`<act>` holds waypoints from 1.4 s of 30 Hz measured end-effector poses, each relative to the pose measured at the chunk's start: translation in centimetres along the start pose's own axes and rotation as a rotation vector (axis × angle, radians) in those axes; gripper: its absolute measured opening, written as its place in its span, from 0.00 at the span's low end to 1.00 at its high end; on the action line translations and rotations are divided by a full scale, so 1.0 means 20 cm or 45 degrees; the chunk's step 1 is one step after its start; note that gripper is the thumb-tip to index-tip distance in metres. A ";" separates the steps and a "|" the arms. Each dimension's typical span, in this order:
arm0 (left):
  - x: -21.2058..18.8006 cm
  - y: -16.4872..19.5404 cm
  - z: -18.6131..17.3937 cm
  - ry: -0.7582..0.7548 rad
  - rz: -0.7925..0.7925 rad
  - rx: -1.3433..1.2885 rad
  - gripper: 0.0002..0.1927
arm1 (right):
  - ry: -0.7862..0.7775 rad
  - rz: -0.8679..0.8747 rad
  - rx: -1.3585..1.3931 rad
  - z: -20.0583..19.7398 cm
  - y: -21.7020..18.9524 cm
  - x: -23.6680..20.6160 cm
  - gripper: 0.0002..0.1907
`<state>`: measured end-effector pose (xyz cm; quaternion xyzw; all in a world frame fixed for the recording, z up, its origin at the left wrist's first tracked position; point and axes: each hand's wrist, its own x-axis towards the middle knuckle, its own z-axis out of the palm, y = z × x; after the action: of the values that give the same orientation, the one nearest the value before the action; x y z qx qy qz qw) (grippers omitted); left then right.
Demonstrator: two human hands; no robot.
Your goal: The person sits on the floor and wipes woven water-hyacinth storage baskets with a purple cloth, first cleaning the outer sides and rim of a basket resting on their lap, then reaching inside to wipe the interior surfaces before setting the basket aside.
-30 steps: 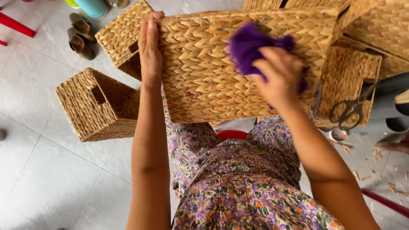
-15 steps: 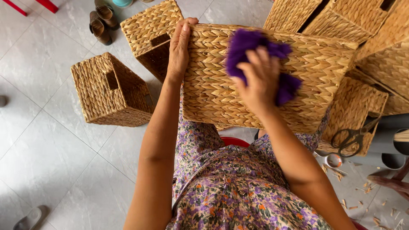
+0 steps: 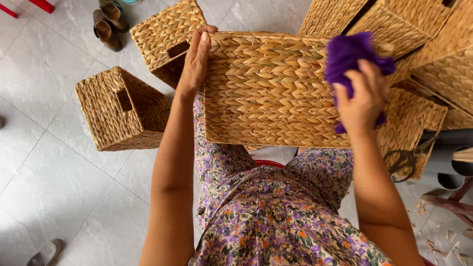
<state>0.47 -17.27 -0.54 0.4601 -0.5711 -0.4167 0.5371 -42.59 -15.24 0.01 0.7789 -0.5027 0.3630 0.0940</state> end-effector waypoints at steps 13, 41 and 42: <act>-0.01 0.14 0.00 -0.162 -0.093 0.013 0.38 | -0.216 -0.404 0.442 0.43 -0.84 0.19 0.19; -0.02 0.10 0.12 0.186 -0.137 -0.325 0.34 | -0.322 -0.473 0.425 0.34 -0.86 0.08 0.18; -0.01 0.09 0.11 0.211 -0.152 -0.209 0.35 | -0.402 -0.507 0.496 0.35 -0.94 0.09 0.20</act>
<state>-1.94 -16.65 0.99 0.4808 -0.4604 -0.4537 0.5925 -22.80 -11.15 0.35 0.9121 -0.2696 0.3014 -0.0670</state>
